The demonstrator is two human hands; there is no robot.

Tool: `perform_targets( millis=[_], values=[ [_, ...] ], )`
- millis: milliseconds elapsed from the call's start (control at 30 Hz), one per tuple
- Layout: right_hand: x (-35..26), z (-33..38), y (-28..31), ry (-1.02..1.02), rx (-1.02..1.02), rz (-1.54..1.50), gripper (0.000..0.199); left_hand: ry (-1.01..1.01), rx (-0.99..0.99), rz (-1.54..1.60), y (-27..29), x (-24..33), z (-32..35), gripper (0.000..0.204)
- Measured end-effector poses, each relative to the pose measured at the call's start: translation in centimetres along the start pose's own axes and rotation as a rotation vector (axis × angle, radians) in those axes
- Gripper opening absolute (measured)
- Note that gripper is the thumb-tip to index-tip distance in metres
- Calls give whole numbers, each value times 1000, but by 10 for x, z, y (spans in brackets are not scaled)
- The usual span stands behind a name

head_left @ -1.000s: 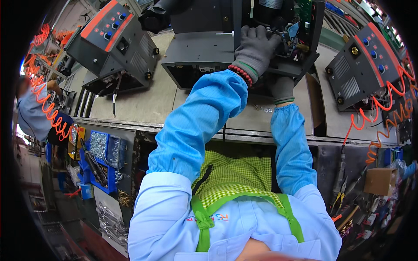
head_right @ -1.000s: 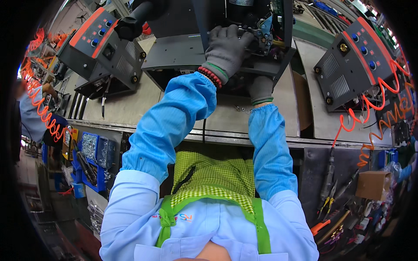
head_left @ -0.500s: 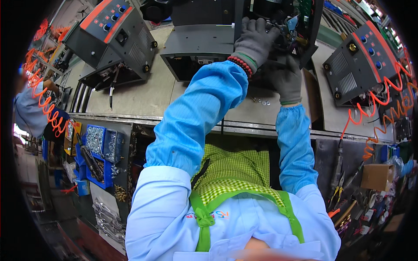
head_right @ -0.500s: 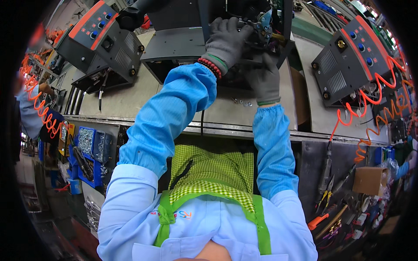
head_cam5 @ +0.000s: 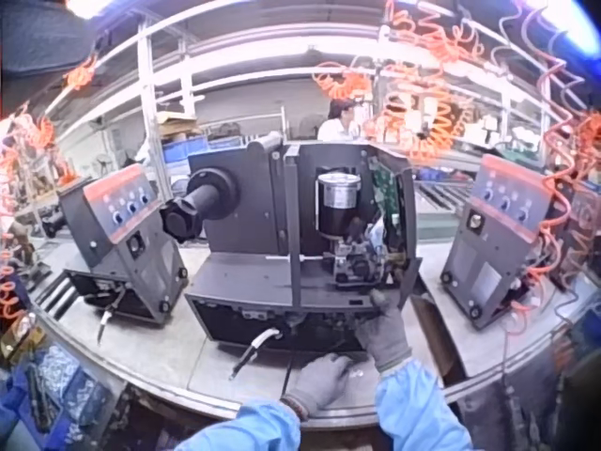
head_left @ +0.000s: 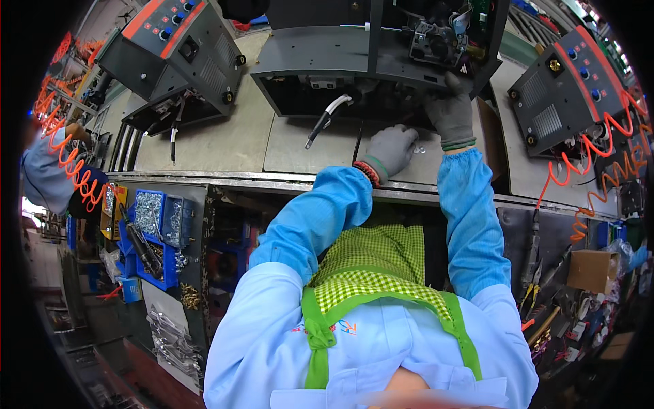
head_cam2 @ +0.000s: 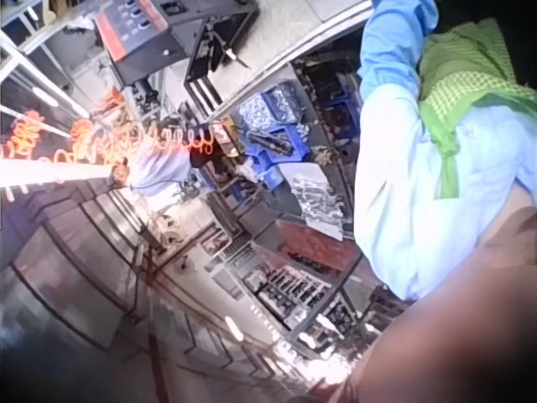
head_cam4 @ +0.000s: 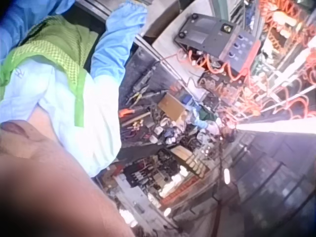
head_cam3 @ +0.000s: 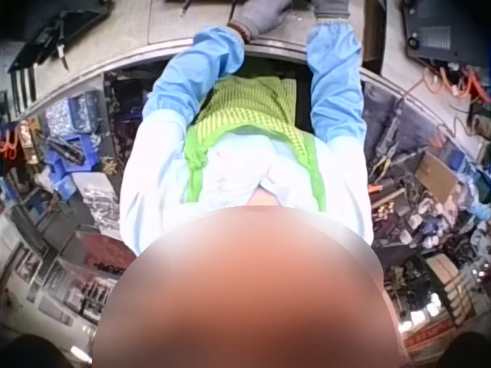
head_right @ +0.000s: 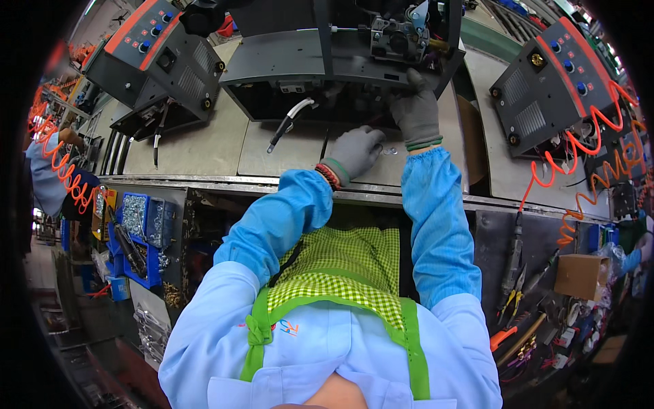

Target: The person assembles an electronic device on a workbench, using a pneumatic screwdriver to fasten screws and a wrench to tighten components. They handle various small parts from blue bins, connect wires, and manipulate the device's internal components throughout the process.

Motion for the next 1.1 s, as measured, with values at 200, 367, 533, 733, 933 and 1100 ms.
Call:
perform_targets(
  millis=[200,367,533,733,933,1100],
  values=[
    [-1,-1,0,-21,50,-18,24,18,-261,-284,-44,1,-20,21],
    [0,-2,0,-9,-26,12,26,84,-327,-312,-56,0,-27,22],
    [-1,-4,2,114,-61,324,30,138,-384,-297,-56,2,-34,23],
    [6,-5,-6,-22,-84,3,29,136,-382,-247,-52,-2,-33,25],
    [-5,-2,9,44,-70,326,23,-72,-41,-205,-24,17,-23,19],
    [1,-11,10,-118,-107,29,21,-101,222,-22,57,19,-25,18]
  ],
)
Point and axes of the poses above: each hand's wrist, its own z-axis away from the middle knuckle, its own y-axis out of the back of the hand, x = y × z, the point moved 4 cm from there along -z, towards the middle knuckle, and after that the axes turned 15 degrees about -y, right-handed, at the moved point
